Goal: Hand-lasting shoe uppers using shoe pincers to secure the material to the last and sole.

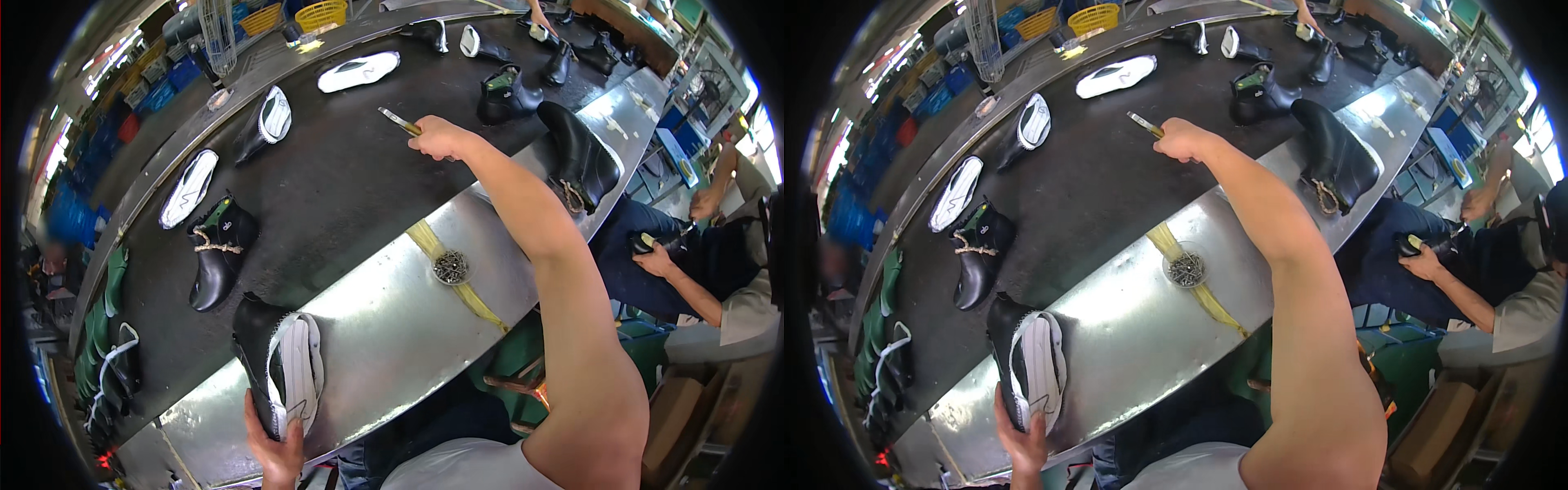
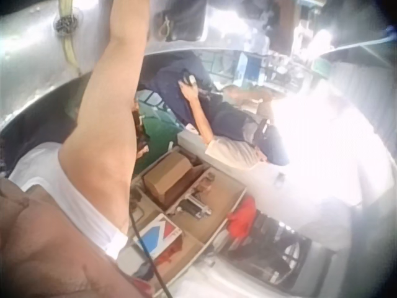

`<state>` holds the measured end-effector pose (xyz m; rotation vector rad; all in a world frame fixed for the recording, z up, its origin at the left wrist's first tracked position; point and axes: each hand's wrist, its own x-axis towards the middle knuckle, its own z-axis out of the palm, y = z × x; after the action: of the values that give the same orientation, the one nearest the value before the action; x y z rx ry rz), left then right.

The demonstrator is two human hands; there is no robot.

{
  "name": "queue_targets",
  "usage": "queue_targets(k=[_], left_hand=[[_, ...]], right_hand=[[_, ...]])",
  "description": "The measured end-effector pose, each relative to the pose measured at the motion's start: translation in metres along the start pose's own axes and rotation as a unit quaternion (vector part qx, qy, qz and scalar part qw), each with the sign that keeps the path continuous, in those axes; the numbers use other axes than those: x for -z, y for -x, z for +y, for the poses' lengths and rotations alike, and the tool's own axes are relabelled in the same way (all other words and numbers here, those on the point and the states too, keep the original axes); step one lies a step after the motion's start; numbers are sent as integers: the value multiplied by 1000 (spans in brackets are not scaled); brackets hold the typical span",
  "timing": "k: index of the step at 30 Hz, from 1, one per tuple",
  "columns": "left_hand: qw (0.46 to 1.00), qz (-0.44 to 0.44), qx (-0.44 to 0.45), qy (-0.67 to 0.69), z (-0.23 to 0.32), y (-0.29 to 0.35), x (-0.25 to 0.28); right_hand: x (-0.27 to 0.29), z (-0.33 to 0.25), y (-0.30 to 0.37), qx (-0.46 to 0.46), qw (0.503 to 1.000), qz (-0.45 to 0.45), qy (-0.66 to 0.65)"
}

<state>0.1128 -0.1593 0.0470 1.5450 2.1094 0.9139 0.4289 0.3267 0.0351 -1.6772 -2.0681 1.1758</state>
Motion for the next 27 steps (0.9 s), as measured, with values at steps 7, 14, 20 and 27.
queue_targets(k=[7,14,20,27], left_hand=[[997,34,-42,-49,5,4,4],[999,26,33,32,10,8,10],[998,20,-41,37,0,13,13],[997,31,-74,12,-25,23,18]], right_hand=[[-3,-3,50,-3,998,-17,-63],[-18,-28,113,44,984,-32,-171],[-13,-48,63,28,969,13,-244],[-20,-73,-99,0,943,20,-332]])
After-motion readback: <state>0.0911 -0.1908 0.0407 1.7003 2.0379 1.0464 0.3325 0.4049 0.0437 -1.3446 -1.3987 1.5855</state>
